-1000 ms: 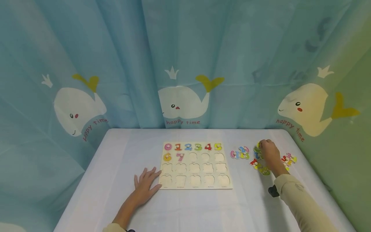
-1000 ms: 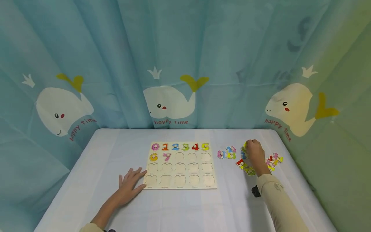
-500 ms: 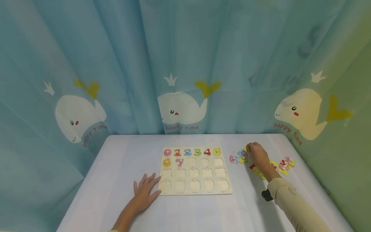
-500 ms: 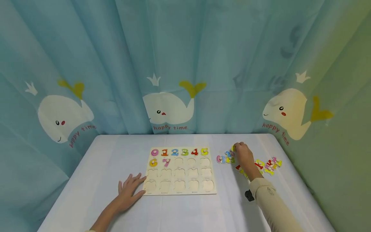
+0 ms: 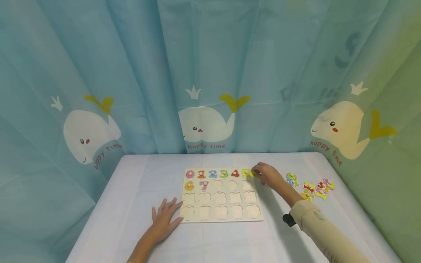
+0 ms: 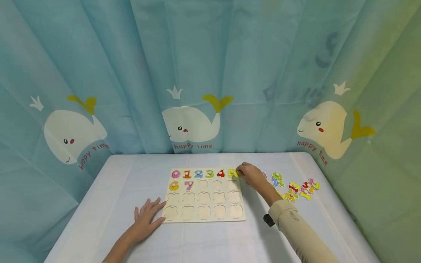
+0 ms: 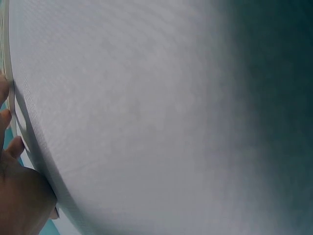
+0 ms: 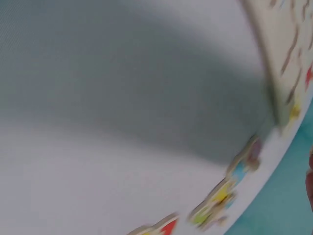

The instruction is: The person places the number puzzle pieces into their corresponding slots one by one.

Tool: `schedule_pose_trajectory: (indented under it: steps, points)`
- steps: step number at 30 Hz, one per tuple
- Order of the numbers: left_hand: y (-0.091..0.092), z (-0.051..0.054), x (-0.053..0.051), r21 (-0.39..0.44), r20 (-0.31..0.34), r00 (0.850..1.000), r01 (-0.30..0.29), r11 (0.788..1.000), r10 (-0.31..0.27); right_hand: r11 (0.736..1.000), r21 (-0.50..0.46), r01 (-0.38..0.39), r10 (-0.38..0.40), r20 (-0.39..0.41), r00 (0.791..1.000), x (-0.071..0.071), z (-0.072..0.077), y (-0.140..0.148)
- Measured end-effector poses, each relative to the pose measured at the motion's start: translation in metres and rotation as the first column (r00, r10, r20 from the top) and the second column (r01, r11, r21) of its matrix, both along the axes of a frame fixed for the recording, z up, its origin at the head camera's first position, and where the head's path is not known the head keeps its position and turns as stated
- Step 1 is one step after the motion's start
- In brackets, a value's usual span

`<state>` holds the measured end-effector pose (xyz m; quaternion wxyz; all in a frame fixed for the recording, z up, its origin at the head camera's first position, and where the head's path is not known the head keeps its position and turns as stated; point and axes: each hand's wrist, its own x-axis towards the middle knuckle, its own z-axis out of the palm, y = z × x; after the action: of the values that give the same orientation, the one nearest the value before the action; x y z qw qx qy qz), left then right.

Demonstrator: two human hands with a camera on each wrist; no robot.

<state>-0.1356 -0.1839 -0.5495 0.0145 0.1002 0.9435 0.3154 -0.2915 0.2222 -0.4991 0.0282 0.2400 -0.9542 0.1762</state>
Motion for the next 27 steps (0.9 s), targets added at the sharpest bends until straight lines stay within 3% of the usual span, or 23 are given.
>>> schedule_pose_trajectory:
  steps: [5,12,19,27]
  points:
    - [0.0,0.001,0.0,-0.008,-0.005,1.0,0.0,1.0,-0.001,0.991,-0.023,-0.134,0.133,-0.044,0.99,0.003,0.002,-0.023]
    - [0.001,0.004,0.001,0.0,0.0,1.0,0.003,1.0,-0.003,0.985,0.001,-0.175,0.175,0.007,0.985,0.012,-0.005,-0.055]
    - [0.002,0.003,0.0,-0.01,0.008,1.0,0.0,1.0,0.0,0.963,0.029,-0.268,0.268,-0.021,0.963,0.017,-0.019,-0.083]
    - [0.001,0.003,0.001,-0.004,0.012,1.0,0.001,1.0,-0.001,0.971,-0.023,-0.239,0.239,-0.002,0.971,0.016,-0.028,-0.11]
